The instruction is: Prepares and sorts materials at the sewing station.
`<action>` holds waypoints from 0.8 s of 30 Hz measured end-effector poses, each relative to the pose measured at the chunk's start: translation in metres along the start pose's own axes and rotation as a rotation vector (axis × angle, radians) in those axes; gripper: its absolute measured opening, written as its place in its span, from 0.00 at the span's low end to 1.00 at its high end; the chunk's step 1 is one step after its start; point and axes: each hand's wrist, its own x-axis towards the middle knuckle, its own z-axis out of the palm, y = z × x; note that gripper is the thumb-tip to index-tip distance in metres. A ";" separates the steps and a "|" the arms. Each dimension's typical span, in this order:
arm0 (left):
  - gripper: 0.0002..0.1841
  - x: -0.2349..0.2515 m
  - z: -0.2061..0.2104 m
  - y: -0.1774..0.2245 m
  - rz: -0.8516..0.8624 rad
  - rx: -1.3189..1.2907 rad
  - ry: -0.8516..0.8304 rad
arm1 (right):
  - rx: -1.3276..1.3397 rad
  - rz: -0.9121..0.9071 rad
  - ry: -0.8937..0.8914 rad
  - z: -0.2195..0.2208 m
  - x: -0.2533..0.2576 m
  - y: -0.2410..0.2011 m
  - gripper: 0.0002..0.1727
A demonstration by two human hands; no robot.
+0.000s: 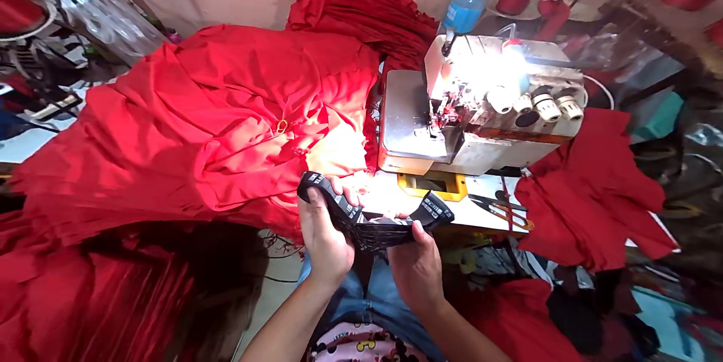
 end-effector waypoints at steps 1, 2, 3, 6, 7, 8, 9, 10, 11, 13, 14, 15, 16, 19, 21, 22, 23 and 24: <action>0.20 0.001 0.000 0.001 0.005 0.006 0.000 | -0.003 -0.001 0.010 0.000 0.000 -0.001 0.09; 0.20 0.003 0.000 0.003 0.009 0.012 0.011 | 0.007 -0.001 0.022 0.000 0.000 -0.002 0.08; 0.20 0.005 0.000 0.005 0.014 0.022 0.020 | 0.022 0.000 0.041 -0.001 0.000 -0.002 0.08; 0.21 0.011 -0.001 0.010 0.035 0.047 0.067 | -0.041 0.003 0.054 -0.006 -0.002 -0.005 0.13; 0.21 0.013 -0.002 0.011 0.043 0.058 0.080 | -0.085 0.009 0.037 -0.008 -0.003 -0.006 0.16; 0.22 0.016 -0.003 0.012 0.053 0.067 0.095 | -0.120 0.013 0.022 -0.010 -0.004 -0.007 0.19; 0.21 0.018 -0.004 0.013 0.060 0.080 0.106 | -0.154 0.011 0.017 -0.013 -0.006 -0.008 0.20; 0.21 0.020 -0.004 0.014 0.065 0.092 0.121 | -0.186 0.003 0.010 -0.016 -0.007 -0.008 0.20; 0.22 0.022 -0.005 0.015 0.070 0.099 0.135 | -0.232 -0.010 -0.011 -0.021 -0.008 -0.007 0.20; 0.23 0.026 -0.006 0.017 0.083 0.090 0.157 | -0.337 -0.066 -0.101 -0.033 -0.006 -0.007 0.19; 0.23 0.027 -0.006 0.018 0.082 0.078 0.161 | -0.366 -0.101 -0.150 -0.040 -0.005 -0.006 0.18; 0.24 0.027 -0.007 0.019 0.077 0.066 0.159 | -0.386 -0.130 -0.193 -0.048 -0.004 -0.004 0.18; 0.24 0.027 -0.008 0.019 0.063 0.053 0.148 | -0.427 -0.159 -0.225 -0.056 -0.003 -0.003 0.18; 0.25 0.025 -0.009 0.022 -0.051 0.013 0.109 | -0.645 -0.307 -0.189 -0.072 0.003 -0.004 0.24; 0.27 0.022 -0.007 0.024 -0.195 -0.020 0.061 | -0.729 -0.437 -0.231 -0.067 0.014 -0.017 0.23; 0.29 0.020 -0.006 0.024 -0.274 -0.037 0.031 | -0.767 -0.503 -0.292 -0.059 0.020 -0.025 0.22; 0.29 0.017 -0.004 0.023 -0.352 -0.045 0.007 | -0.815 -0.572 -0.367 -0.050 0.027 -0.033 0.22; 0.29 0.015 -0.002 0.022 -0.431 -0.048 -0.003 | -0.876 -0.638 -0.443 -0.039 0.033 -0.039 0.23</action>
